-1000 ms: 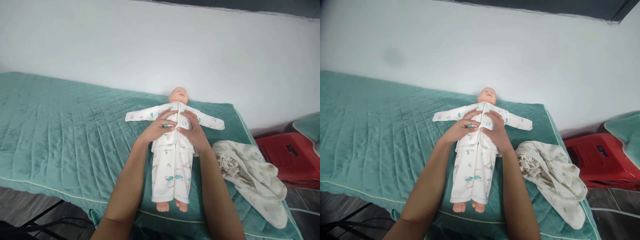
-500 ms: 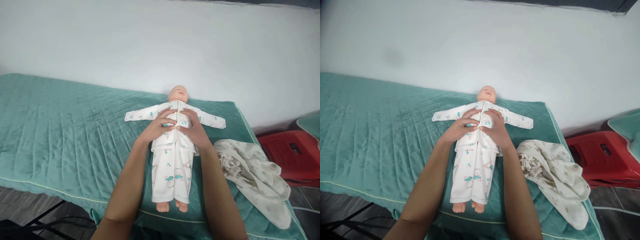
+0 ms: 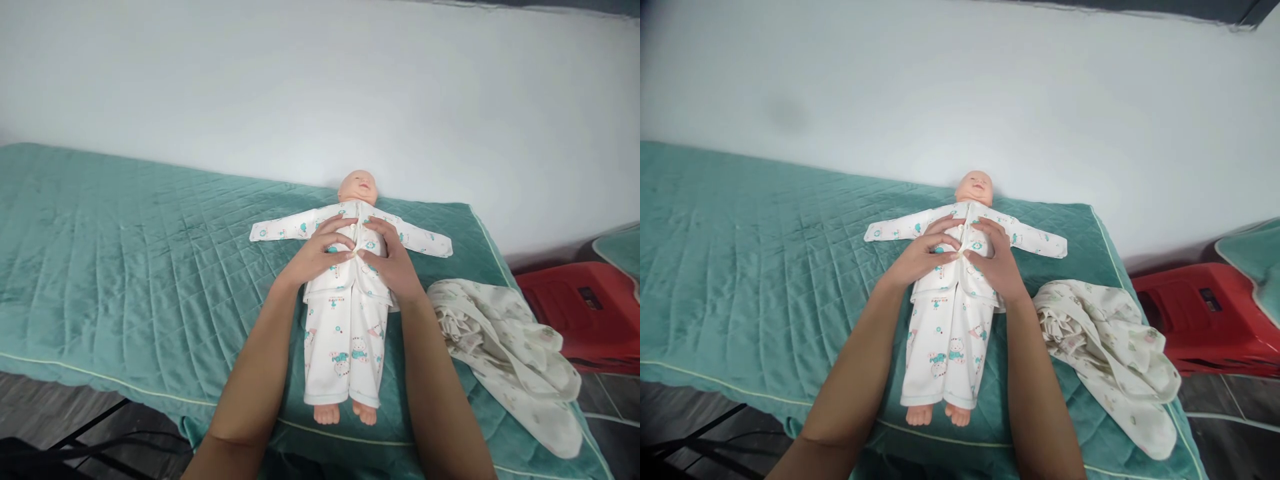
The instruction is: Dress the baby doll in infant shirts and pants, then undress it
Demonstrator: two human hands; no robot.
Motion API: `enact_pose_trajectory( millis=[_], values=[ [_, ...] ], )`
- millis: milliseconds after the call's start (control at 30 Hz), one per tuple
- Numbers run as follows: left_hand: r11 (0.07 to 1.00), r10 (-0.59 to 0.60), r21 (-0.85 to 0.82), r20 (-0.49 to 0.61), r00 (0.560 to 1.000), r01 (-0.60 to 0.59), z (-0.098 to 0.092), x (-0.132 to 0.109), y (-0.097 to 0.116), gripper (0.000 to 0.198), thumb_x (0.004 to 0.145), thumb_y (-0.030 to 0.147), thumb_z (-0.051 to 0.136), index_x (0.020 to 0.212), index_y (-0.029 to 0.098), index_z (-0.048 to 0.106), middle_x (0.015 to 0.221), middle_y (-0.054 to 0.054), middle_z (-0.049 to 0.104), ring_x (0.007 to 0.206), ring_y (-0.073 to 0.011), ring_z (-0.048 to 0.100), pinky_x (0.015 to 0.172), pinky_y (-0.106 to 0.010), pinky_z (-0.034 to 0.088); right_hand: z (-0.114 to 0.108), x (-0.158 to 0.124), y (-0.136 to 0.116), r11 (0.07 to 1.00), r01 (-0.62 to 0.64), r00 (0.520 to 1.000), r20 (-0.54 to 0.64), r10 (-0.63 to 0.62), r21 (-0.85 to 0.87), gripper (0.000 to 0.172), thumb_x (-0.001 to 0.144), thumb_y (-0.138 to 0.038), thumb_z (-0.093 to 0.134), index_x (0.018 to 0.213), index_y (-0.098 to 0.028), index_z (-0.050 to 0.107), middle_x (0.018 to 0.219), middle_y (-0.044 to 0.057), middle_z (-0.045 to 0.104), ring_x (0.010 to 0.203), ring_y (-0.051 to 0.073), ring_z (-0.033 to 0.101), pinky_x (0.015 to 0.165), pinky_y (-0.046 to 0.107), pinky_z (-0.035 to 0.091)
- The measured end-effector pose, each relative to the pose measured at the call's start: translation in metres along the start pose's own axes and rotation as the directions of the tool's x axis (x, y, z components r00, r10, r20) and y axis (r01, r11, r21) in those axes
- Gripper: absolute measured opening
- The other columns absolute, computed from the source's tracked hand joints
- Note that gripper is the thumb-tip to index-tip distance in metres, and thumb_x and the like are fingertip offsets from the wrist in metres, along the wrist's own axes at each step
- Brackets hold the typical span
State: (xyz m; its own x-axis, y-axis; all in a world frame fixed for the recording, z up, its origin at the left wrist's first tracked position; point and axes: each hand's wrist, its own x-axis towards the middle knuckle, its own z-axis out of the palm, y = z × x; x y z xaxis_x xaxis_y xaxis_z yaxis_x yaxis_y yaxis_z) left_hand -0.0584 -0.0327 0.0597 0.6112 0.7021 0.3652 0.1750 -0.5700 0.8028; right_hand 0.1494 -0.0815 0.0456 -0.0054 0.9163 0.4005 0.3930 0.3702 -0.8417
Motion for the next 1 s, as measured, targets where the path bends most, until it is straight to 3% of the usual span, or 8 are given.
enact_pose_trajectory(
  millis=[367, 667, 867, 1000],
  values=[
    [0.999, -0.008, -0.053, 0.039, 0.999, 0.01, -0.0052, -0.001, -0.002, 0.023, 0.09, 0.044, 0.065, 0.099, 0.025, 0.073, 0.157, -0.002, 0.045, 0.155, -0.0254, 0.021, 0.128, -0.052, 0.019, -0.0009, -0.0017, -0.0066, 0.998, 0.014, 0.999, 0.032, -0.012, -0.064, 0.047, 0.086, -0.046, 0.071, 0.129, -0.035, 0.055, 0.152, 0.005, 0.043, 0.146, 0.026, 0.035, 0.124, 0.052, 0.025],
    [0.998, -0.058, -0.033, 0.03, 0.998, 0.059, -0.0036, -0.001, 0.0027, 0.019, 0.089, 0.042, 0.066, 0.09, 0.024, 0.07, 0.158, 0.0, 0.045, 0.155, -0.0271, 0.021, 0.127, -0.055, 0.018, -0.0009, -0.0016, -0.0076, 0.997, 0.021, 0.999, 0.04, -0.019, -0.073, 0.048, 0.086, -0.052, 0.069, 0.13, -0.036, 0.056, 0.152, 0.004, 0.043, 0.147, 0.028, 0.034, 0.124, 0.052, 0.024],
    [0.998, -0.061, -0.028, 0.049, 0.997, 0.063, -0.003, -0.0015, 0.0066, 0.02, 0.088, 0.041, 0.066, 0.084, 0.022, 0.069, 0.159, -0.001, 0.042, 0.156, -0.0277, 0.018, 0.123, -0.053, 0.028, -0.0017, -0.0023, -0.0075, 0.998, 0.018, 0.998, 0.055, -0.016, -0.053, 0.05, 0.087, -0.05, 0.07, 0.132, -0.035, 0.054, 0.153, 0.004, 0.041, 0.148, 0.027, 0.032, 0.124, 0.051, 0.023],
    [0.999, -0.05, -0.017, 0.026, 0.998, 0.051, -0.0017, -0.0019, 0.0075, 0.022, 0.087, 0.044, 0.069, 0.085, 0.022, 0.069, 0.16, -0.002, 0.041, 0.155, -0.027, 0.021, 0.126, -0.052, 0.023, -0.0015, -0.0034, -0.0077, 0.999, 0.021, 0.999, 0.049, -0.019, -0.041, 0.05, 0.085, -0.05, 0.071, 0.13, -0.035, 0.055, 0.153, 0.004, 0.042, 0.148, 0.026, 0.033, 0.124, 0.052, 0.024]
  ],
)
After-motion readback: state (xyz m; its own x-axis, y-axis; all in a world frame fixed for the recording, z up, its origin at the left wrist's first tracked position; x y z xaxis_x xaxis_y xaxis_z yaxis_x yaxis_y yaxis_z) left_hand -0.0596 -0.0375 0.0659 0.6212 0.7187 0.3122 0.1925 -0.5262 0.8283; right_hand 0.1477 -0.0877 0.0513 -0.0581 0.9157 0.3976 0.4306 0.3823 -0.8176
